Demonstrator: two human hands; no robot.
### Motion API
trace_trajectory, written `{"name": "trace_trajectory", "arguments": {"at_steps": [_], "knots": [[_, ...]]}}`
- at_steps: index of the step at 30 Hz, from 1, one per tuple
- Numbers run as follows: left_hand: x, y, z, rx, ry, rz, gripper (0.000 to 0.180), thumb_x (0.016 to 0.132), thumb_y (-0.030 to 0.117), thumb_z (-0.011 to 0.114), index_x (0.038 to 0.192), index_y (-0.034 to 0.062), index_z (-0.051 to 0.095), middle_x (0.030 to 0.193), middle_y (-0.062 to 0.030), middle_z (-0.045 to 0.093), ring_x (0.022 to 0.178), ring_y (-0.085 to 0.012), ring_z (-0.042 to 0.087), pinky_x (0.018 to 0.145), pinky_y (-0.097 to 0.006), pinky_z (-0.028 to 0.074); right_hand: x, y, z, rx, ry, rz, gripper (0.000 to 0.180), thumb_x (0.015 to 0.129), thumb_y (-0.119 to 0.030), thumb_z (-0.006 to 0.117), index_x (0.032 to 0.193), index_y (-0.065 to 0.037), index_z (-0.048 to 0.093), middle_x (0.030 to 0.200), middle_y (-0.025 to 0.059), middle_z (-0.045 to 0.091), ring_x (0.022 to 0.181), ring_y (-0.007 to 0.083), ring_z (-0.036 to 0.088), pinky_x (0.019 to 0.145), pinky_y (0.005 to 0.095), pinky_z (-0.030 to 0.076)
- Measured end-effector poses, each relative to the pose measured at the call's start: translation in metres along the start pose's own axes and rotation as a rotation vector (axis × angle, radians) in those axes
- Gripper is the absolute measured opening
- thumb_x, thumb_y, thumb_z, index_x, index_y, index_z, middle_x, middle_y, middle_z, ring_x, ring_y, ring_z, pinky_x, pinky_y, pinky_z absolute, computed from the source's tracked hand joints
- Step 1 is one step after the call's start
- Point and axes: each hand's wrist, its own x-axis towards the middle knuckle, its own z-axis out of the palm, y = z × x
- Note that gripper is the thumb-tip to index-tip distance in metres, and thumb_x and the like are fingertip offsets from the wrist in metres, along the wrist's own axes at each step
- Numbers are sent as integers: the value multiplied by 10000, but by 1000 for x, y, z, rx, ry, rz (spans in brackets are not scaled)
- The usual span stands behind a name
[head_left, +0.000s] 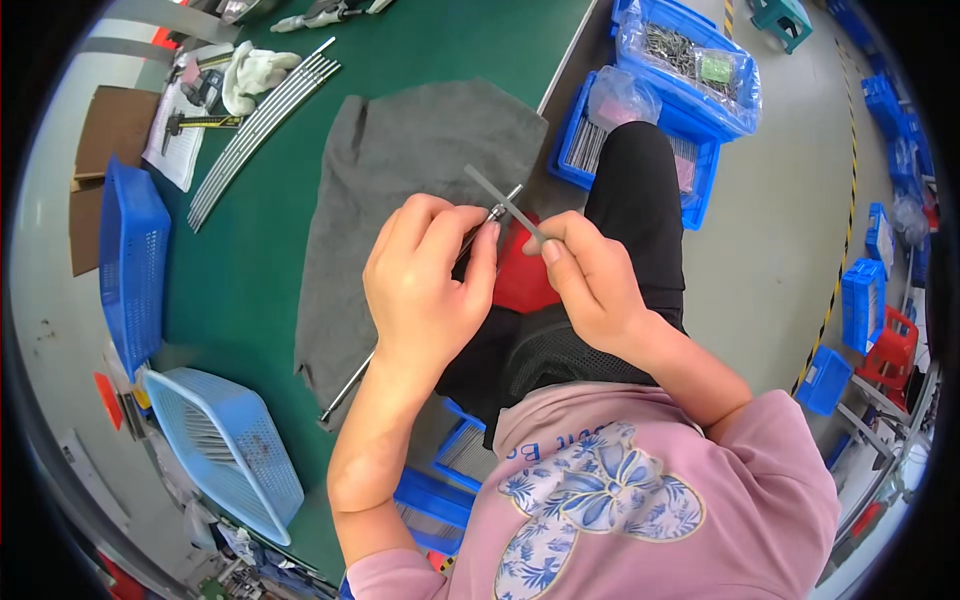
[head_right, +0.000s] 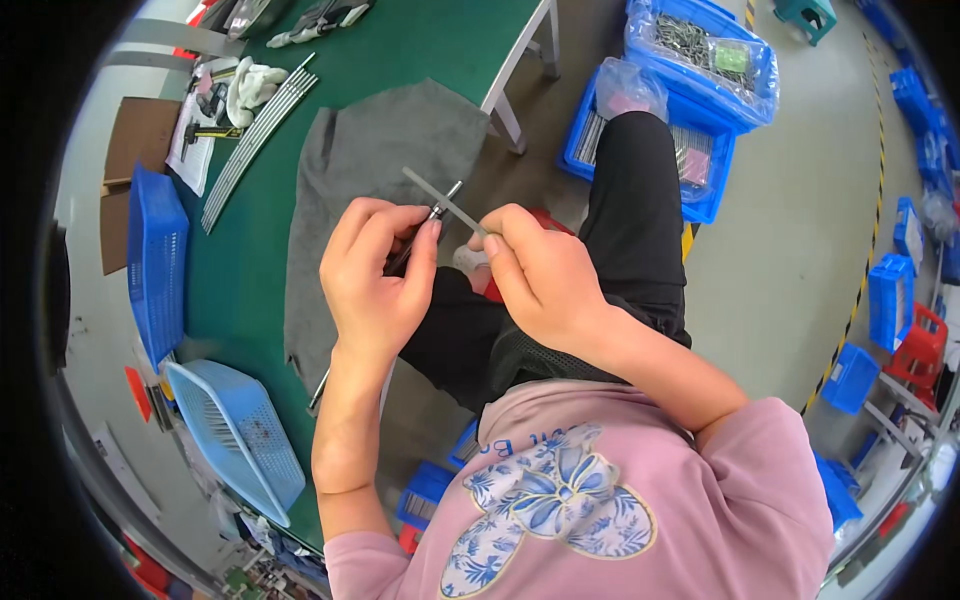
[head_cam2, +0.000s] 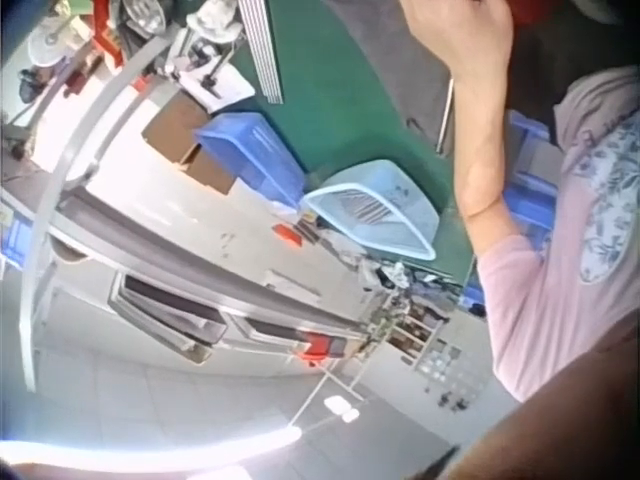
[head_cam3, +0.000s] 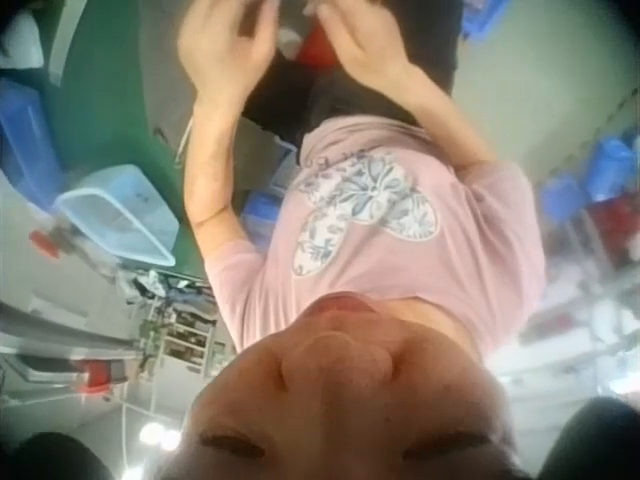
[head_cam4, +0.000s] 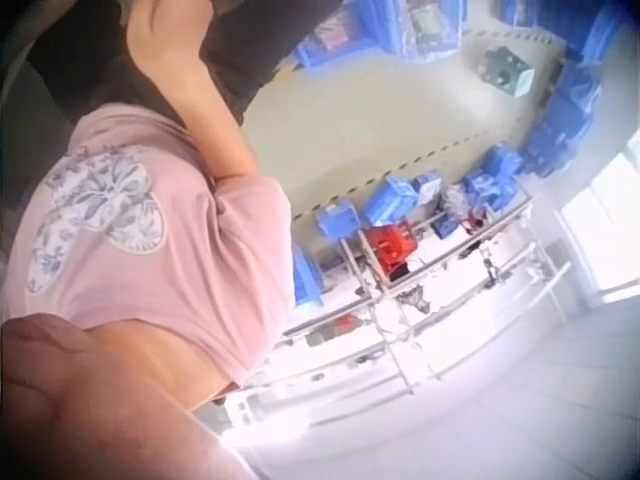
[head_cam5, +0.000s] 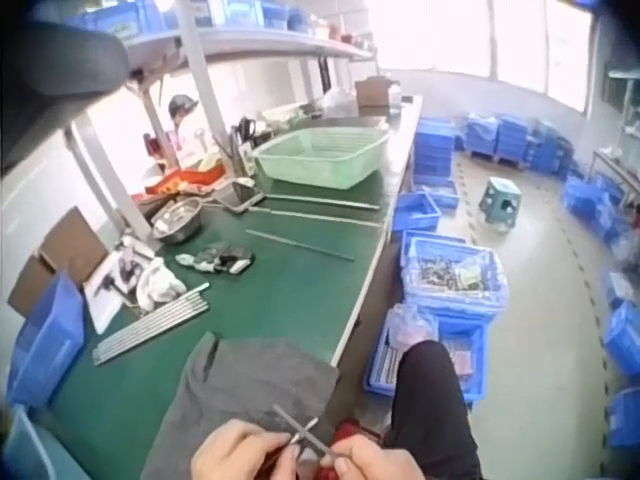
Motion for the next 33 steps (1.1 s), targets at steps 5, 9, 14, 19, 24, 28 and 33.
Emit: {"name": "trace_trajectory", "arguments": {"at_steps": [5, 9, 14, 19, 24, 28, 33], "knots": [[-2, 3, 1, 21, 17, 26, 119, 708, 40, 744, 782, 50, 652, 747, -47, 565, 644, -225, 569, 553, -332, 455, 1, 4, 4, -2, -6, 1, 79, 940, -55, 489, 987, -2, 520, 806, 134, 682, 705, 279, 683, 636, 355, 506], [-2, 3, 2, 19, 27, 31, 121, 703, 16, 741, 778, 41, 650, 740, -49, 555, 640, -228, 559, 546, -331, 449, 1, 4, 6, -16, -7, 4, 73, 929, -46, 501, 981, 1, 521, 808, 139, 681, 690, 286, 683, 603, 350, 506], [0, -1, 4, 8, 30, 147, 127, 694, -32, 724, 750, 25, 625, 732, -62, 538, 620, -238, 528, 536, -340, 437, 9, -5, 12, -90, 60, -36, 51, 906, -28, 522, 952, -19, 542, 766, 142, 669, 651, 300, 673, 546, 358, 502], [1, 0, 5, -3, 32, 133, 142, 680, -40, 723, 729, 25, 607, 727, -64, 539, 610, -241, 520, 533, -342, 433, -1, 6, 14, -167, 122, -78, 59, 889, -15, 532, 945, -29, 544, 721, 129, 653, 621, 309, 655, 533, 359, 495], [2, 1, 4, -2, 27, 122, 148, 666, -45, 722, 745, 23, 616, 716, -64, 537, 603, -245, 522, 532, -339, 435, 8, -1, 18, -180, 141, -105, 81, 876, -7, 545, 953, -32, 542, 688, 117, 626, 606, 326, 638, 525, 364, 493], [-1, 3, 3, 7, 9, 133, 149, 662, -42, 726, 749, 23, 623, 723, -64, 550, 605, -241, 531, 531, -336, 438, -7, 3, 19, -131, 188, -102, 86, 878, -20, 545, 960, -42, 537, 725, 122, 639, 615, 334, 640, 519, 368, 496], [1, 3, 5, 5, 47, 132, 153, 651, -49, 732, 722, 24, 618, 718, -66, 549, 594, -238, 526, 522, -331, 435, -9, 4, 19, -220, 168, -91, 104, 861, -17, 562, 959, -42, 539, 739, 131, 644, 610, 332, 635, 497, 385, 483]]}}
